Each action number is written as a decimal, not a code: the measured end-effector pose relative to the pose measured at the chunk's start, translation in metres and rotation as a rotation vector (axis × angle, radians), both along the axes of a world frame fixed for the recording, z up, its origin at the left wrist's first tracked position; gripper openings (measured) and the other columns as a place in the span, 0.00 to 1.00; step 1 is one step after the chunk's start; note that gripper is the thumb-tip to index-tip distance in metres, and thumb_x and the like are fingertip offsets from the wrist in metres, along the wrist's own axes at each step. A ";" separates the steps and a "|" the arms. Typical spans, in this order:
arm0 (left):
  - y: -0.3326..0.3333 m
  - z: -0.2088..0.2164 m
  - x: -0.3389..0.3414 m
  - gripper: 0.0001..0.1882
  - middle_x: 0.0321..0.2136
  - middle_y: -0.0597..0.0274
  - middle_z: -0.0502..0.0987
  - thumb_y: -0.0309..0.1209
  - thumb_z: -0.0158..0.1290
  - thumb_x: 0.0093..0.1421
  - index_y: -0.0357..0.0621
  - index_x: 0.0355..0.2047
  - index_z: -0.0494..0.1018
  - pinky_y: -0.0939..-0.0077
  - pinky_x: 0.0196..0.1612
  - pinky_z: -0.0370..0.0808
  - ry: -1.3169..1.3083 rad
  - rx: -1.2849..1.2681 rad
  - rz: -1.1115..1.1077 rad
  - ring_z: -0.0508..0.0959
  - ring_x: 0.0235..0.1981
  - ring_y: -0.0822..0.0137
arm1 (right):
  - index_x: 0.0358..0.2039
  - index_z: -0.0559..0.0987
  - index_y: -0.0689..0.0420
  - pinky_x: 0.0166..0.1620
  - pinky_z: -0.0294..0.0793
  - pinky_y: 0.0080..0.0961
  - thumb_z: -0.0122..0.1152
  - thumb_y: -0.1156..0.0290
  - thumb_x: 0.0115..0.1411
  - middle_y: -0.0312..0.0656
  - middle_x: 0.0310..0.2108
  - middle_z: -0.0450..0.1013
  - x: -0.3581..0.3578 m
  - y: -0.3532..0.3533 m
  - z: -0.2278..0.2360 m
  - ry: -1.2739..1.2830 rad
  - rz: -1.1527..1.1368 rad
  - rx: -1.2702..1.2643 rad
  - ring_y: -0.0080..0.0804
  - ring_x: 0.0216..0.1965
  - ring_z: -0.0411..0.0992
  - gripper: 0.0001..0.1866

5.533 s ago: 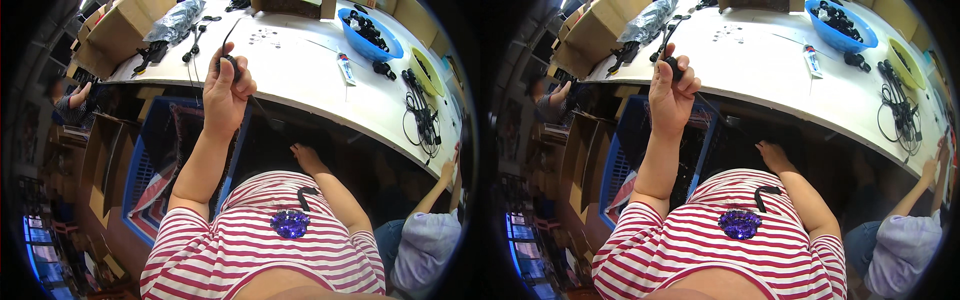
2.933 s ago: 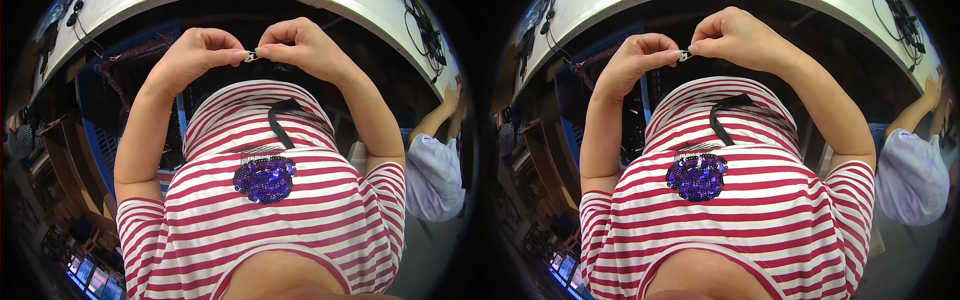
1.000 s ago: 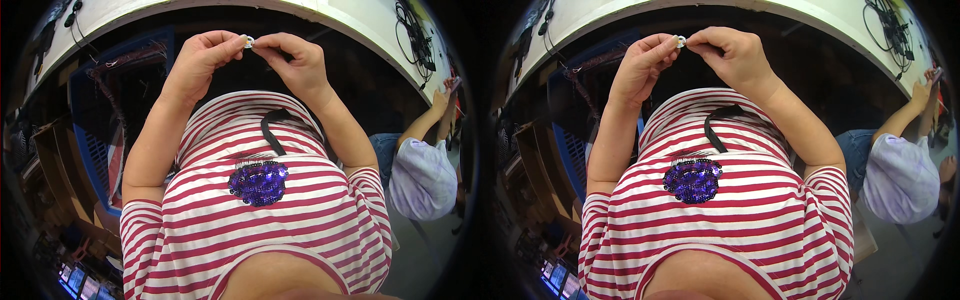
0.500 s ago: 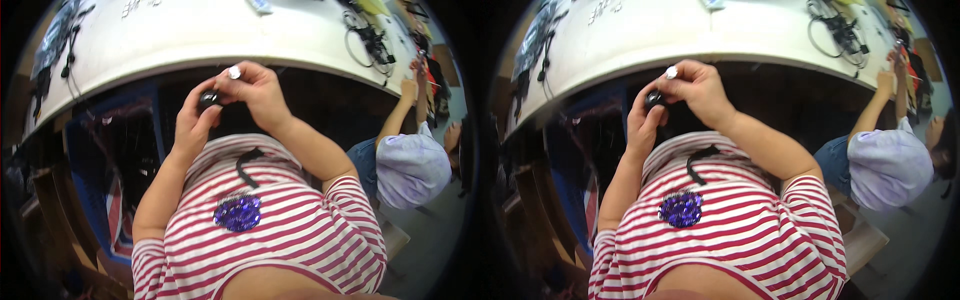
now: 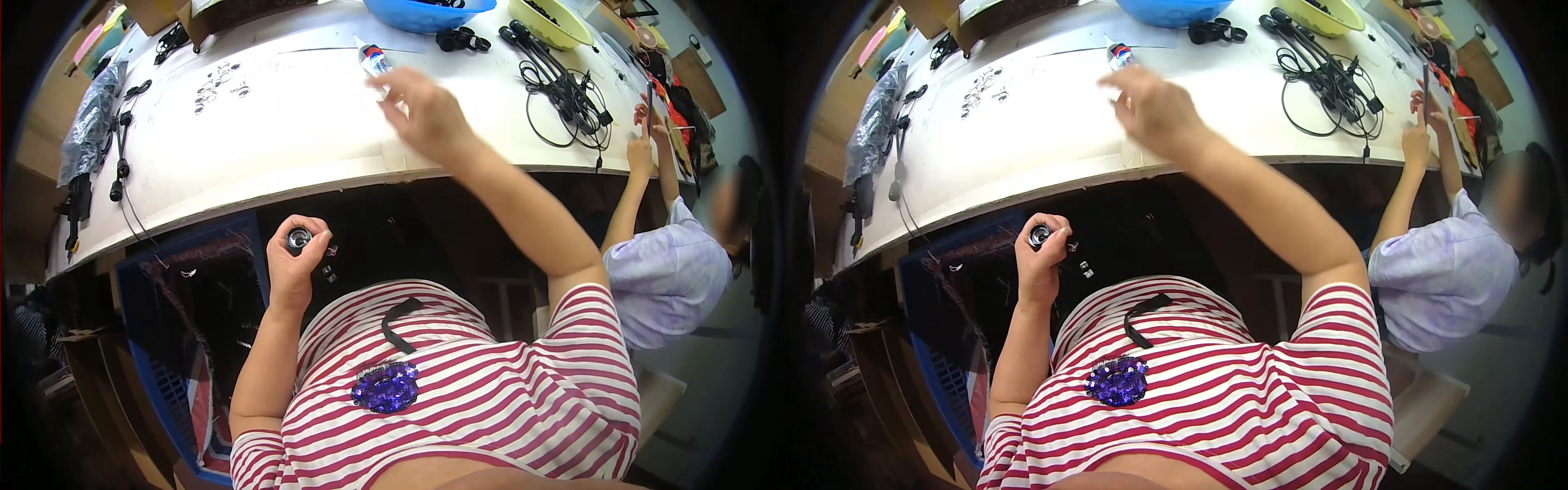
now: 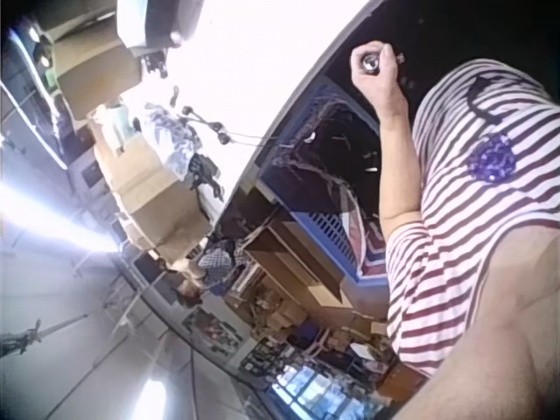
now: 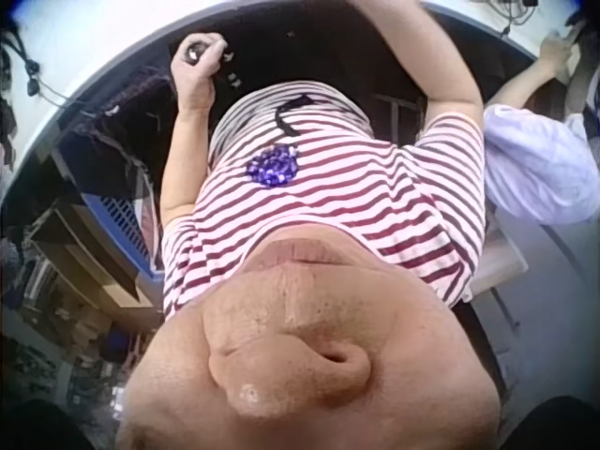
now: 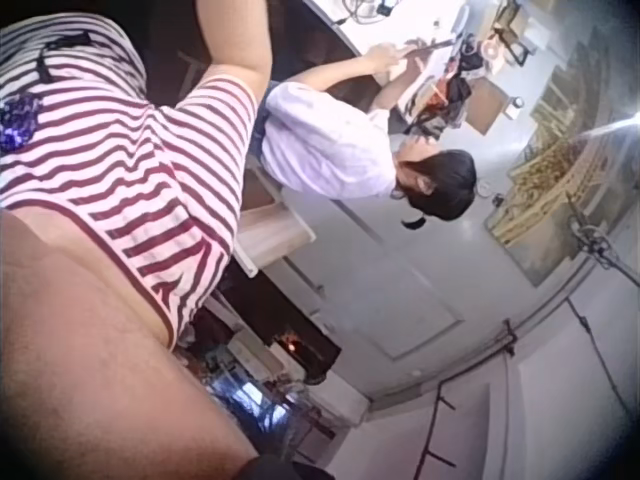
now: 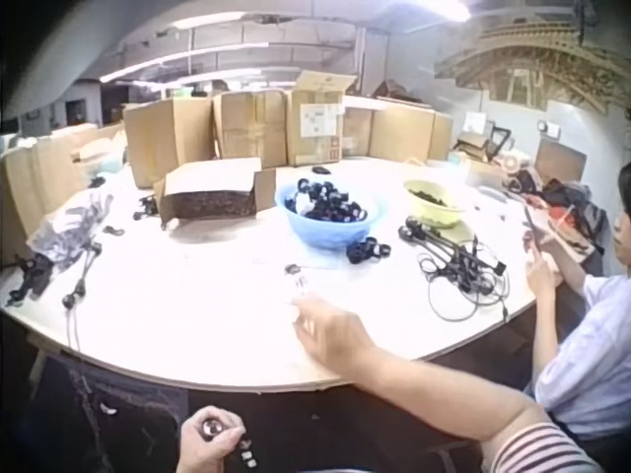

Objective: The person assembles small electronic components at a workbench. They repeatedly pick up a black cylindrical device, apply a small amount of adhesive from a tube into its opening, and then insert a small white circular part into the device. The person handles the components one at a time, repeating the process for multiple units.

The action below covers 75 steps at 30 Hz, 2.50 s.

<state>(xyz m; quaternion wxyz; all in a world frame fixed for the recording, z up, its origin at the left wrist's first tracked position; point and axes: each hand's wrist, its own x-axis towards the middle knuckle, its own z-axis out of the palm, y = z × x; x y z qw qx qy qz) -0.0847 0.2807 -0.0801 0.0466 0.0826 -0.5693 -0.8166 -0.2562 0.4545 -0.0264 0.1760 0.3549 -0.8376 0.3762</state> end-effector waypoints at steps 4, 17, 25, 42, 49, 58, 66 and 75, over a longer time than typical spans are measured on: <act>0.002 -0.007 -0.002 0.06 0.22 0.63 0.72 0.24 0.54 0.50 0.42 0.27 0.68 0.93 0.20 0.56 -0.008 -0.055 -0.026 0.63 0.18 0.84 | 0.38 0.75 0.56 0.39 0.71 0.34 0.56 0.60 0.53 0.42 0.35 0.73 -0.078 -0.011 -0.003 0.018 -0.375 0.258 0.39 0.33 0.73 0.16; -0.009 0.023 -0.016 0.13 0.22 0.71 0.70 0.25 0.58 0.49 0.37 0.35 0.73 0.90 0.25 0.61 -0.079 -0.161 0.034 0.67 0.22 0.83 | 0.27 0.76 0.63 0.27 0.68 0.17 0.60 0.66 0.52 0.37 0.21 0.73 0.055 -0.016 0.007 -0.607 0.263 -0.172 0.18 0.23 0.69 0.11; -0.003 0.021 0.009 0.12 0.26 0.62 0.76 0.22 0.59 0.48 0.33 0.34 0.74 0.87 0.34 0.74 -0.031 -0.054 -0.032 0.76 0.29 0.77 | 0.28 0.74 0.61 0.25 0.67 0.17 0.57 0.71 0.55 0.37 0.20 0.69 0.120 -0.012 -0.032 -0.660 0.324 -0.270 0.20 0.21 0.66 0.07; 0.011 0.027 0.022 0.11 0.22 0.66 0.75 0.21 0.60 0.45 0.36 0.30 0.73 0.89 0.29 0.70 -0.131 -0.084 -0.176 0.74 0.24 0.80 | 0.22 0.71 0.59 0.17 0.63 0.19 0.56 0.68 0.57 0.39 0.15 0.67 0.141 -0.002 -0.041 -0.467 0.300 -0.235 0.25 0.14 0.66 0.10; 0.011 0.024 0.024 0.10 0.22 0.66 0.75 0.22 0.60 0.45 0.36 0.29 0.73 0.89 0.28 0.70 -0.119 -0.118 -0.172 0.74 0.24 0.80 | 0.19 0.70 0.60 0.15 0.59 0.18 0.56 0.70 0.56 0.38 0.13 0.65 0.140 -0.003 -0.043 -0.466 0.319 -0.236 0.21 0.13 0.62 0.11; 0.009 0.020 0.024 0.09 0.21 0.67 0.74 0.22 0.60 0.46 0.37 0.29 0.73 0.90 0.27 0.69 -0.113 -0.083 -0.177 0.73 0.23 0.81 | 0.18 0.70 0.60 0.15 0.57 0.18 0.57 0.72 0.55 0.38 0.13 0.64 0.140 -0.006 -0.043 -0.471 0.332 -0.235 0.19 0.13 0.60 0.11; 0.006 0.015 0.025 0.09 0.21 0.67 0.74 0.23 0.60 0.46 0.38 0.28 0.73 0.91 0.26 0.68 -0.095 -0.086 -0.171 0.73 0.23 0.81 | 0.18 0.70 0.61 0.15 0.57 0.19 0.57 0.72 0.55 0.37 0.12 0.62 0.138 -0.009 -0.040 -0.483 0.333 -0.184 0.20 0.13 0.59 0.11; 0.005 0.026 0.023 0.12 0.22 0.65 0.75 0.24 0.62 0.44 0.36 0.31 0.75 0.88 0.28 0.71 0.017 -0.221 -0.212 0.74 0.24 0.80 | 0.22 0.73 0.62 0.18 0.59 0.18 0.57 0.72 0.55 0.37 0.14 0.62 0.123 0.001 -0.012 -0.471 0.453 -0.108 0.17 0.16 0.60 0.08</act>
